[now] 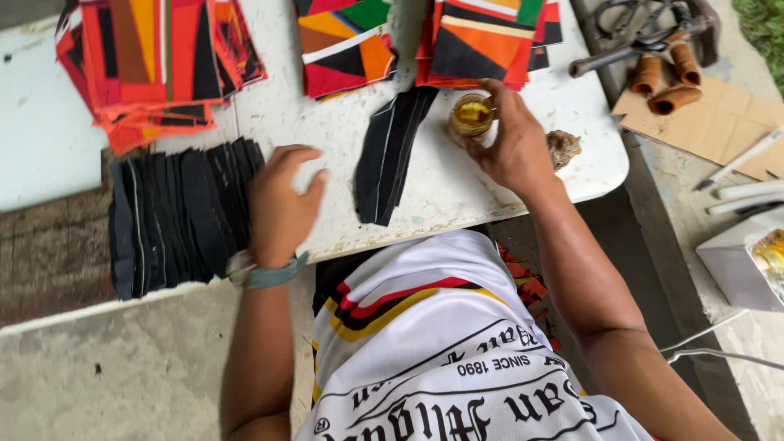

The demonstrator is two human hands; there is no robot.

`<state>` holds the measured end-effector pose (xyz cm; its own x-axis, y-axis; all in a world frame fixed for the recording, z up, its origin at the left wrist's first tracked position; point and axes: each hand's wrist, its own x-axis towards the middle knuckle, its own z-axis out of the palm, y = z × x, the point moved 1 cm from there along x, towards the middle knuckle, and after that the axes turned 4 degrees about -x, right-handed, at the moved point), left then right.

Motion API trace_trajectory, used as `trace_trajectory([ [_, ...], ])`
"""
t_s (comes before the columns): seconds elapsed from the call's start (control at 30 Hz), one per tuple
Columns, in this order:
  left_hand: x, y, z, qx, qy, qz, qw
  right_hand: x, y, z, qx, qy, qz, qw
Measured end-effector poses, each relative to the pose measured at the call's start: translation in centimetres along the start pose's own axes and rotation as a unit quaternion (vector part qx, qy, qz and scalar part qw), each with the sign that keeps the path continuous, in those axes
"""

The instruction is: The person picks up black rubber strips one at a time, dips a finger into a jar of yellowish adhesive, and rubs the adhesive along the strip edges, then sets the treated strip on a growing stack on the table. They repeat this coating cycle for successive strips throughout the episode.

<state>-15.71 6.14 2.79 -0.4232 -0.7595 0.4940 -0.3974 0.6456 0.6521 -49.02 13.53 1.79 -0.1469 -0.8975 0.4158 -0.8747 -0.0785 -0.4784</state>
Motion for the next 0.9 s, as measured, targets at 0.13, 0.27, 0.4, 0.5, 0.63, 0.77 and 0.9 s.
trace_trajectory([
  [0.13,4.6,-1.4,7.7,-0.034,-0.013,-0.038,0.999,-0.1,-0.3,-0.4,0.036,-0.041,-0.020,0.998],
  [0.27,7.5,-2.9,11.5,-0.001,-0.039,-0.072,0.997,0.4,-0.2,-1.3,-0.104,-0.082,-0.048,0.990],
  [0.4,8.6,-3.5,12.9,0.030,-0.055,-0.119,0.991,1.6,0.0,-1.3,-0.172,-0.125,-0.077,0.974],
  [0.5,8.6,-3.5,12.9,0.028,-0.042,-0.112,0.992,2.6,-0.3,-0.7,-0.199,-0.150,-0.093,0.964],
  [0.63,8.5,-3.4,12.7,0.003,0.004,-0.092,0.996,3.6,-0.6,0.0,-0.231,-0.220,-0.062,0.946],
  [0.77,7.9,-3.1,11.9,-0.125,0.075,-0.059,0.988,3.0,0.0,-0.9,-0.193,-0.165,-0.103,0.962],
  [0.9,6.3,-2.2,10.2,-0.107,0.060,0.023,0.992,2.3,0.4,-1.4,-0.175,-0.132,-0.117,0.969],
])
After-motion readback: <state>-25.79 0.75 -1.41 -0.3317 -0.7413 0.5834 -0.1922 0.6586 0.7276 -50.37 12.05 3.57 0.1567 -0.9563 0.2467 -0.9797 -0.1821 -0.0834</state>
